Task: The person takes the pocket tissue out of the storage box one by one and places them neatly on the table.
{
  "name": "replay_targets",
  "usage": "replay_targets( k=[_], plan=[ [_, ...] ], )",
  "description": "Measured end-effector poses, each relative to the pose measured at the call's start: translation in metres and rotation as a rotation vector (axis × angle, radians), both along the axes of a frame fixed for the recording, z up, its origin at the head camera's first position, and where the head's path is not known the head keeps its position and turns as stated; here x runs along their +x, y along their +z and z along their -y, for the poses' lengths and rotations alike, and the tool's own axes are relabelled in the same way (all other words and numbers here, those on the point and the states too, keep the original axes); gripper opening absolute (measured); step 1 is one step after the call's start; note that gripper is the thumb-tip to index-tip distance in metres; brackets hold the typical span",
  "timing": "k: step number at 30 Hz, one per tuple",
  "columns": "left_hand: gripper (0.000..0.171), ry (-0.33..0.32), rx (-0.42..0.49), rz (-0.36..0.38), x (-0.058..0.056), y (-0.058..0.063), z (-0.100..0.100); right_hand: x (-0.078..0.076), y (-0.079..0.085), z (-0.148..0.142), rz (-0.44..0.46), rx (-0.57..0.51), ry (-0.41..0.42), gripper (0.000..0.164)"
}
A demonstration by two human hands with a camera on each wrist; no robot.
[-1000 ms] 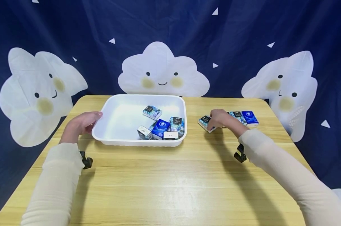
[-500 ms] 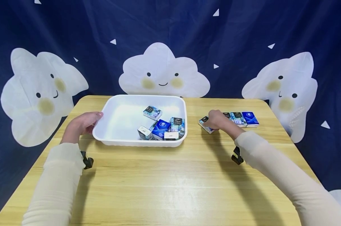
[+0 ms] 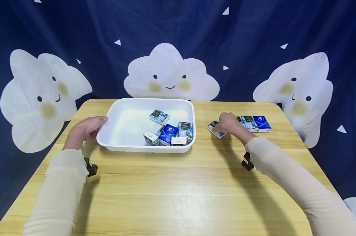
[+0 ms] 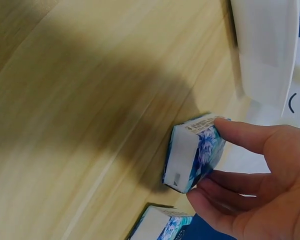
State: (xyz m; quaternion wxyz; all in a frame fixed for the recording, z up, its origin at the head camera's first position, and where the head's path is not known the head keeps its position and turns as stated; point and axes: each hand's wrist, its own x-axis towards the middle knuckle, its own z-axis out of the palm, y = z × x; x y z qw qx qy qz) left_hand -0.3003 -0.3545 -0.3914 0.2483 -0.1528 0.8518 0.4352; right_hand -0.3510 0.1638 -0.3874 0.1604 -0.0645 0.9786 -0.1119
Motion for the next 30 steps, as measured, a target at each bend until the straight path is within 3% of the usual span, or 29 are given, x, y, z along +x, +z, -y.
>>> replay_targets(
  k=[13, 20, 25, 30],
  plan=[
    [0.066, 0.007, 0.006, -0.001, -0.001, -0.002, 0.001, -0.004, 0.000, -0.009, 0.019, -0.029, -0.019, 0.038],
    [0.065, 0.006, 0.004, 0.001, -0.001, -0.001, 0.000, -0.007, -0.004, -0.014, -0.023, -0.058, -0.006, 0.054],
    [0.065, 0.012, 0.012, 0.004, -0.001, -0.001, 0.000, -0.010, -0.006, -0.018, -0.070, -0.068, -0.035, 0.038],
    [0.065, 0.007, 0.014, 0.002, -0.002, -0.001, 0.000, -0.012, -0.010, -0.024, -0.122, -0.072, -0.050, 0.035]
  ],
)
